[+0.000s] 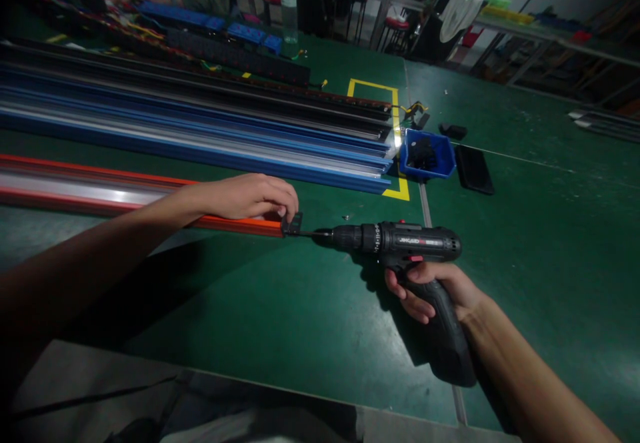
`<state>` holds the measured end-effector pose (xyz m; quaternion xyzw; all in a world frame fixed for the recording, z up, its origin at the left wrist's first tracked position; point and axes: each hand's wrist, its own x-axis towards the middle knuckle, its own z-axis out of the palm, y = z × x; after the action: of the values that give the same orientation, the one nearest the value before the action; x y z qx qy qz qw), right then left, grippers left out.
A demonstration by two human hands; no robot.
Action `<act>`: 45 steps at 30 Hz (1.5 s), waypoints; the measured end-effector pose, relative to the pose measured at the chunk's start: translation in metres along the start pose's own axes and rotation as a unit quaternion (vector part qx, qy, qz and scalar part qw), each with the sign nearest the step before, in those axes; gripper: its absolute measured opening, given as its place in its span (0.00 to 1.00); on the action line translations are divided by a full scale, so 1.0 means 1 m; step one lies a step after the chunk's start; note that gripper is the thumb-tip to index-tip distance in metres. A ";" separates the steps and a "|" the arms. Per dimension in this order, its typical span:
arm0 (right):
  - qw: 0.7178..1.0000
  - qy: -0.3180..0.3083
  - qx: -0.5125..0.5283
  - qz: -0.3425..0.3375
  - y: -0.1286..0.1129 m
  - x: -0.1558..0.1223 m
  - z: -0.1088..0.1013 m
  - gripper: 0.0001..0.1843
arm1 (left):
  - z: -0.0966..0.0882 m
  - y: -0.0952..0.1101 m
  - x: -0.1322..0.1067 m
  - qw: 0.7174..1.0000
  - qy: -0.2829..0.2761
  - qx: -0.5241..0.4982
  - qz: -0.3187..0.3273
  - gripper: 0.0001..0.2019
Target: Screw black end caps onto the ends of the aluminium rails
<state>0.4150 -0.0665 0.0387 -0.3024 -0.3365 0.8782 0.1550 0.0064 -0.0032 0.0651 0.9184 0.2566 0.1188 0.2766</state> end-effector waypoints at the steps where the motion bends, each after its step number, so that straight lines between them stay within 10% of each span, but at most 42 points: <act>1: 1.000 0.002 0.000 0.001 0.000 0.000 0.000 0.13 | 0.000 0.000 0.000 1.000 0.000 -0.002 -0.001 0.12; 45: 0.999 -0.030 0.021 -0.001 0.002 0.000 -0.006 0.15 | -0.001 0.002 -0.001 1.000 -0.005 0.012 -0.005 0.12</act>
<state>0.4181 -0.0648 0.0341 -0.2720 -0.3231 0.8936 0.1517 0.0062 -0.0045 0.0664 0.9210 0.2610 0.1096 0.2676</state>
